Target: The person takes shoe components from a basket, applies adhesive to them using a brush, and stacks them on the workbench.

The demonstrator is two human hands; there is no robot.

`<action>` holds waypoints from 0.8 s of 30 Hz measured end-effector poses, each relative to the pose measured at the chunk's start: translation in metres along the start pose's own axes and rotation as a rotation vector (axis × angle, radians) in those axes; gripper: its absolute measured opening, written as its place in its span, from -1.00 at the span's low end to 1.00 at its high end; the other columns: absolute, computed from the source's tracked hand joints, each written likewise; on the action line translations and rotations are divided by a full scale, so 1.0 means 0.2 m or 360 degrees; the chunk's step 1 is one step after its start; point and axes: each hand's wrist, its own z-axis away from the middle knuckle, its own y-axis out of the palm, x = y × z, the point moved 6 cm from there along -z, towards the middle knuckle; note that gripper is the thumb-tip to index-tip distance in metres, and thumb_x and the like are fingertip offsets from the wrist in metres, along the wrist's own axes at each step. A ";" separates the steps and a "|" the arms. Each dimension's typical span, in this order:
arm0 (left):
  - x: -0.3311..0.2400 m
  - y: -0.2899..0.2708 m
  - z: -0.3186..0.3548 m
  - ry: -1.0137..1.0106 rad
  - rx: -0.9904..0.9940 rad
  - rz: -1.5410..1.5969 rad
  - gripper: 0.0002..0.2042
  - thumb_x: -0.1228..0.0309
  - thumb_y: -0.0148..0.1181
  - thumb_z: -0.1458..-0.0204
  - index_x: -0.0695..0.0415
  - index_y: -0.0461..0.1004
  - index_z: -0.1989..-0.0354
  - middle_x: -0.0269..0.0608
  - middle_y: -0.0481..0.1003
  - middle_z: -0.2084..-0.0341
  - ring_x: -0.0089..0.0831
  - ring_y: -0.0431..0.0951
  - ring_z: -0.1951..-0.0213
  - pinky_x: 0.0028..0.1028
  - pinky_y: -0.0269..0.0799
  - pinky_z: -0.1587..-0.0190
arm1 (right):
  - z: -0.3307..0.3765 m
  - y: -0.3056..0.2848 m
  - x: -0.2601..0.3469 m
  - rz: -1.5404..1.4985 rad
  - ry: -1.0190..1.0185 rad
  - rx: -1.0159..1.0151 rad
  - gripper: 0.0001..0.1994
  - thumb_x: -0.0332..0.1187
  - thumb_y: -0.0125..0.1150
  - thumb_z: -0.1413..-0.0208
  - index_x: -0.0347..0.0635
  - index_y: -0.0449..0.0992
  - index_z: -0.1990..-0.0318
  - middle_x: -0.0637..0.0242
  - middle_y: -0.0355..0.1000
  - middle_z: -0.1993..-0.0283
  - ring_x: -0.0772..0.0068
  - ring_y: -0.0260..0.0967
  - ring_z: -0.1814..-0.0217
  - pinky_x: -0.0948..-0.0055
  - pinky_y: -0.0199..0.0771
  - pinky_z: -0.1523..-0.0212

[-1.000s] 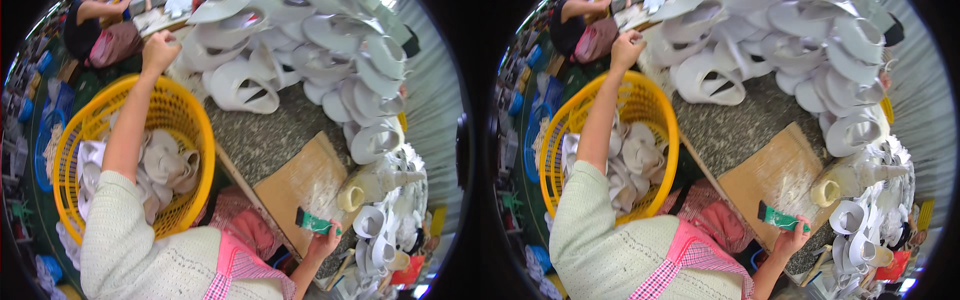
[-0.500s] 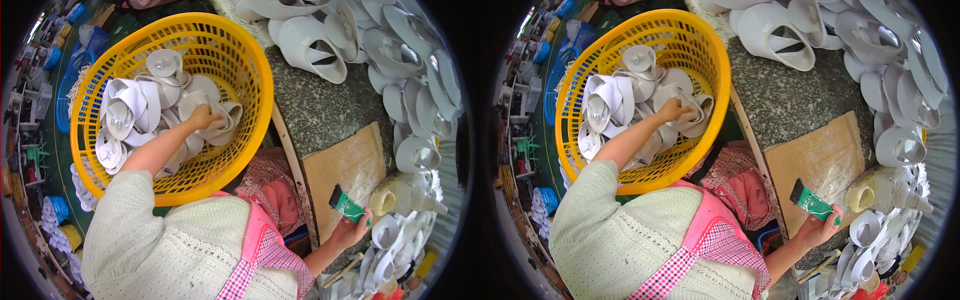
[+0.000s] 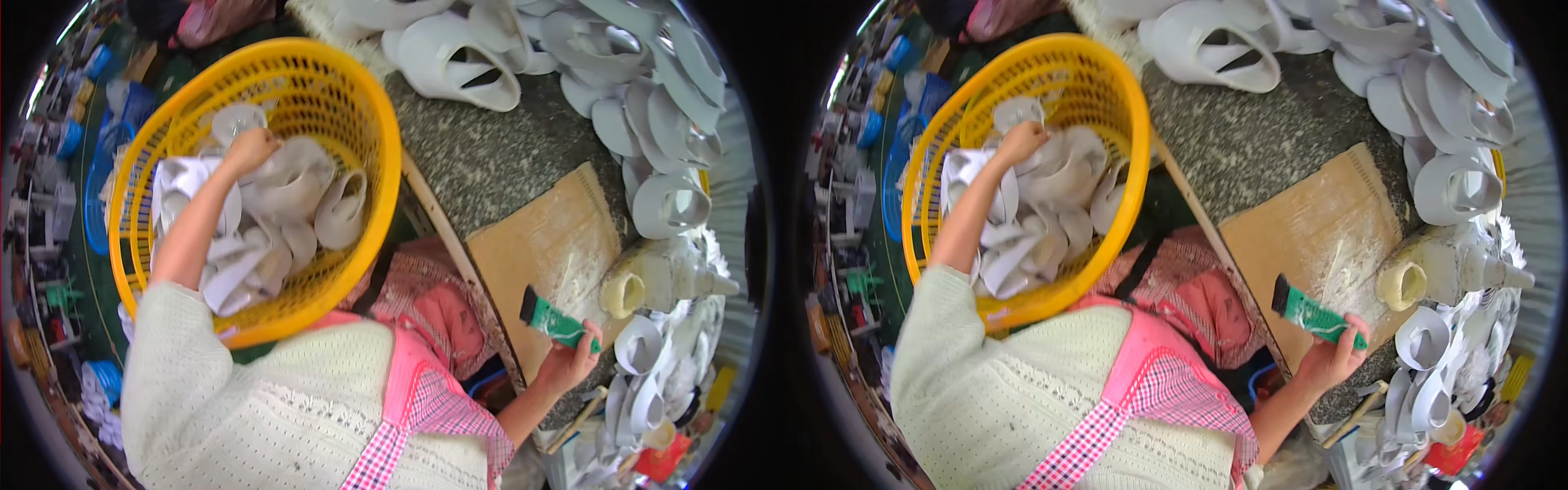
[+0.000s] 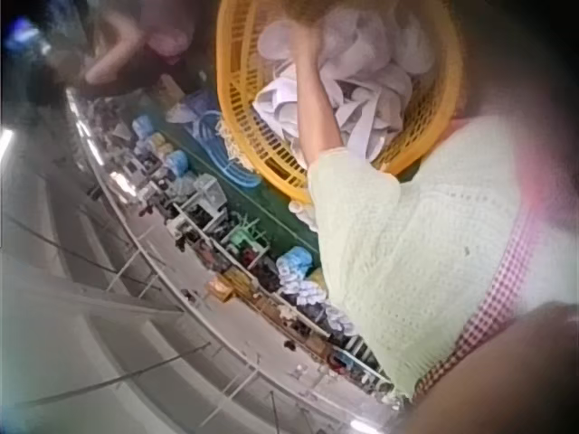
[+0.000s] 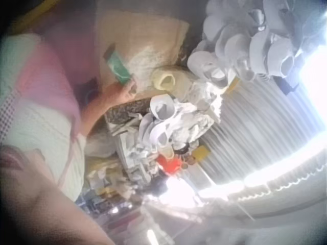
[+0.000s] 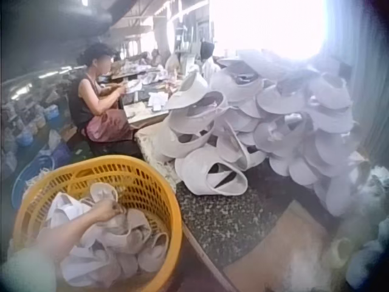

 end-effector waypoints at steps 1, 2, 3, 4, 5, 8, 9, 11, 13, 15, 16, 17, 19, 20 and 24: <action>0.02 -0.10 -0.08 0.0038 -0.0311 0.0425 -0.59 0.10 0.00 0.06 0.31 0.44 0.55 -0.18 0.42 0.63 -0.40 0.40 0.48 -0.42 0.30 0.33 | 0.01 0.02 -0.02 0.0066 -0.0036 -0.0162 -0.83 -0.39 -0.02 -0.08 -0.28 0.34 0.22 0.30 0.30 0.34 0.56 0.27 0.51 0.60 0.27 0.59; 0.00 -0.17 0.03 0.0027 -0.0561 0.0872 -0.56 0.07 -0.03 0.04 0.29 0.46 0.55 -0.19 0.42 0.65 -0.42 0.39 0.50 -0.43 0.28 0.36 | 0.08 -0.03 0.05 0.0178 -0.0020 -0.0313 -0.83 -0.40 -0.02 -0.08 -0.29 0.34 0.22 0.30 0.30 0.35 0.55 0.29 0.49 0.60 0.27 0.59; 0.00 -0.19 0.08 -0.0243 -0.0284 0.1080 -0.53 0.03 -0.06 0.02 0.26 0.47 0.57 -0.23 0.40 0.67 -0.45 0.37 0.54 -0.45 0.26 0.40 | 0.09 -0.04 0.03 0.0001 0.0008 -0.0213 -0.83 -0.40 -0.03 -0.08 -0.32 0.34 0.23 0.28 0.33 0.42 0.53 0.29 0.56 0.63 0.25 0.61; -0.07 -0.28 0.08 -0.0501 -0.0048 0.1292 -0.50 -0.02 -0.10 -0.01 0.23 0.47 0.60 -0.26 0.39 0.69 -0.49 0.35 0.57 -0.46 0.25 0.44 | 0.08 -0.07 0.05 0.0011 -0.0006 -0.0210 -0.83 -0.40 -0.03 -0.08 -0.32 0.34 0.23 0.28 0.33 0.42 0.53 0.29 0.56 0.63 0.25 0.61; -0.15 -0.37 0.06 -0.0453 -0.0059 0.1327 -0.48 -0.05 -0.15 -0.02 0.21 0.47 0.58 -0.29 0.39 0.69 -0.53 0.33 0.60 -0.50 0.24 0.47 | 0.05 -0.07 0.03 0.0008 0.0006 -0.0192 -0.83 -0.40 -0.03 -0.08 -0.33 0.33 0.24 0.28 0.34 0.45 0.54 0.27 0.59 0.63 0.24 0.62; -0.42 -0.55 0.14 -0.0074 0.0122 0.2078 -0.44 -0.09 -0.23 -0.05 0.21 0.45 0.49 -0.34 0.40 0.67 -0.63 0.32 0.62 -0.61 0.23 0.52 | 0.08 -0.06 0.04 0.0022 0.0021 -0.0275 -0.84 -0.41 -0.04 -0.09 -0.34 0.33 0.26 0.25 0.37 0.50 0.56 0.23 0.64 0.64 0.22 0.64; -0.52 -0.60 0.16 0.0221 0.0406 0.2364 -0.45 -0.07 -0.22 -0.05 0.24 0.44 0.43 -0.32 0.42 0.62 -0.67 0.34 0.58 -0.67 0.24 0.48 | 0.08 -0.04 0.04 0.0018 0.0015 -0.0201 -0.84 -0.40 -0.04 -0.08 -0.34 0.33 0.26 0.24 0.37 0.52 0.56 0.25 0.63 0.64 0.21 0.65; -0.67 -0.69 0.21 0.0258 0.0187 0.2216 -0.47 -0.05 -0.19 -0.06 0.24 0.44 0.44 -0.32 0.43 0.61 -0.66 0.35 0.57 -0.67 0.24 0.47 | 0.06 0.00 0.03 0.0020 0.0011 -0.0169 -0.83 -0.40 -0.03 -0.08 -0.34 0.33 0.26 0.23 0.37 0.55 0.56 0.27 0.62 0.65 0.21 0.66; -0.73 -0.76 0.24 0.0310 -0.0287 0.1991 -0.53 0.02 -0.10 -0.05 0.27 0.44 0.46 -0.28 0.44 0.58 -0.65 0.38 0.54 -0.67 0.25 0.45 | 0.07 0.05 0.04 0.0022 0.0032 -0.0158 -0.83 -0.39 -0.03 -0.08 -0.34 0.33 0.27 0.24 0.38 0.53 0.55 0.27 0.62 0.66 0.22 0.64; -0.80 -0.82 0.30 0.0333 -0.0363 0.2014 -0.54 0.04 -0.09 -0.05 0.28 0.44 0.46 -0.27 0.44 0.58 -0.65 0.39 0.53 -0.67 0.26 0.44 | 0.05 0.08 0.03 -0.0074 0.0054 -0.0065 -0.76 -0.45 -0.03 -0.03 -0.40 0.31 0.16 0.21 0.39 0.45 0.58 0.28 0.58 0.69 0.25 0.60; -0.83 -0.86 0.34 0.0354 -0.0432 0.2034 -0.55 0.05 -0.07 -0.05 0.29 0.43 0.47 -0.26 0.45 0.58 -0.65 0.40 0.53 -0.68 0.27 0.44 | 0.05 0.10 0.04 -0.0075 0.0036 -0.0094 -0.76 -0.45 -0.03 -0.03 -0.40 0.31 0.16 0.21 0.39 0.45 0.58 0.28 0.58 0.69 0.25 0.60; -0.84 -0.89 0.37 0.0449 -0.0418 0.1988 -0.53 0.04 -0.08 -0.05 0.30 0.43 0.47 -0.25 0.45 0.58 -0.66 0.41 0.54 -0.71 0.27 0.46 | 0.03 0.18 0.02 -0.0037 0.0073 -0.0036 -0.65 -0.42 0.00 0.01 -0.45 0.24 0.07 0.25 0.37 0.48 0.59 0.26 0.60 0.70 0.24 0.61; -0.94 -0.97 0.44 0.0550 -0.0395 0.2011 -0.53 0.05 -0.08 -0.05 0.32 0.43 0.47 -0.25 0.45 0.60 -0.67 0.40 0.57 -0.72 0.27 0.49 | -0.03 0.38 -0.01 -0.0036 0.0240 0.0110 -0.46 -0.41 0.04 0.09 -0.52 0.11 -0.06 0.29 0.36 0.50 0.60 0.24 0.61 0.71 0.22 0.62; -0.99 -1.03 0.49 0.0625 -0.0403 0.2029 -0.53 0.05 -0.07 -0.05 0.33 0.43 0.47 -0.26 0.45 0.62 -0.68 0.40 0.60 -0.73 0.26 0.53 | -0.07 0.52 -0.03 -0.0079 0.0373 0.0223 -0.39 -0.43 0.05 0.14 -0.55 0.05 -0.10 0.29 0.36 0.49 0.62 0.24 0.60 0.71 0.22 0.61; -1.33 -1.06 0.57 0.0761 -0.0359 0.2067 -0.46 -0.06 -0.26 -0.07 0.23 0.38 0.54 -0.32 0.41 0.69 -0.71 0.33 0.66 -0.72 0.15 0.63 | -0.12 0.91 -0.03 -0.0178 0.0846 0.0864 -0.42 -0.50 0.07 0.17 -0.43 0.12 -0.11 0.40 0.35 0.49 0.73 0.24 0.59 0.75 0.23 0.63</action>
